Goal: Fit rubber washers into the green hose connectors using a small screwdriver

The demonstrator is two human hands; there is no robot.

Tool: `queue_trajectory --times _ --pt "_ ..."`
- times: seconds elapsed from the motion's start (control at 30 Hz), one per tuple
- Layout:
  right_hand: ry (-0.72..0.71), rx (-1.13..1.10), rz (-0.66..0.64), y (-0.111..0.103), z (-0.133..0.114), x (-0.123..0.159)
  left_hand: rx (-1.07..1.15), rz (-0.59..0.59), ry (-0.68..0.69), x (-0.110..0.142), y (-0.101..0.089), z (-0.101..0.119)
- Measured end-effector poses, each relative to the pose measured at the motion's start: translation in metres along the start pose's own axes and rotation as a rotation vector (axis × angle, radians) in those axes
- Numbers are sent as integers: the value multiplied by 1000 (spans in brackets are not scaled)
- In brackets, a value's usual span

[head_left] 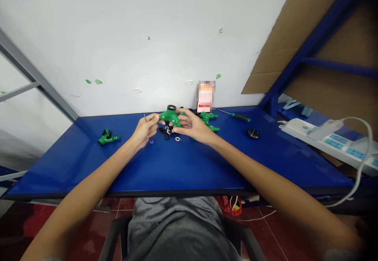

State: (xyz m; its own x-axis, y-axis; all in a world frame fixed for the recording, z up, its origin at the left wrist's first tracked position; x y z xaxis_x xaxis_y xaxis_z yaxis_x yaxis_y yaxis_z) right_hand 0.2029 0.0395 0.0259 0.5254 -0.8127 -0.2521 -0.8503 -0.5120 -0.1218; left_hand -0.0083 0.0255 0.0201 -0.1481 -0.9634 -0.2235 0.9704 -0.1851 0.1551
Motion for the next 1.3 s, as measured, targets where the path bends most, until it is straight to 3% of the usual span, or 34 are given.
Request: queue_trajectory --times 0.1,0.23,0.33,0.5,0.7,0.9,1.1,1.2,1.3 --pt "-45 11 116 -1 -4 0 45 9 -8 0 -2 3" --pt "-138 66 214 -5 -13 3 -34 -113 0 3 3 8" --pt "-187 160 224 -6 -20 8 -184 -157 124 5 7 12" --pt "-218 185 213 -2 -27 15 -396 -63 372 7 9 17" --pt "-170 73 204 -1 -30 14 -412 -96 538 10 9 28" --pt "-72 -80 232 0 -23 9 -432 -80 557 11 9 26" --pt "-5 -33 210 1 -20 7 -628 62 541 10 3 24" --pt "-30 31 266 -6 -19 6 -773 -23 546 7 1 22" --pt "-59 183 330 -20 -15 4 -782 -74 507 5 -1 19"
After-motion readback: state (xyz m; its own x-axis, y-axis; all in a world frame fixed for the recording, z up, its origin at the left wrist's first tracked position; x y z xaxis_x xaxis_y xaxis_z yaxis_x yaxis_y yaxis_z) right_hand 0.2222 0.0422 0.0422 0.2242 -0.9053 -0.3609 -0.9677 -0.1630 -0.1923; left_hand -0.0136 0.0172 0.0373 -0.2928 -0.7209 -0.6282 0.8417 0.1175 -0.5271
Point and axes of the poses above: each hand's wrist, its own x-axis away from the middle knuckle, its own y-axis out of the palm, z = x × y, the point moved 4 cm from there along -x, towards the middle knuckle, and after that the axes turned 5 degrees about y, right-handed, at the moved point
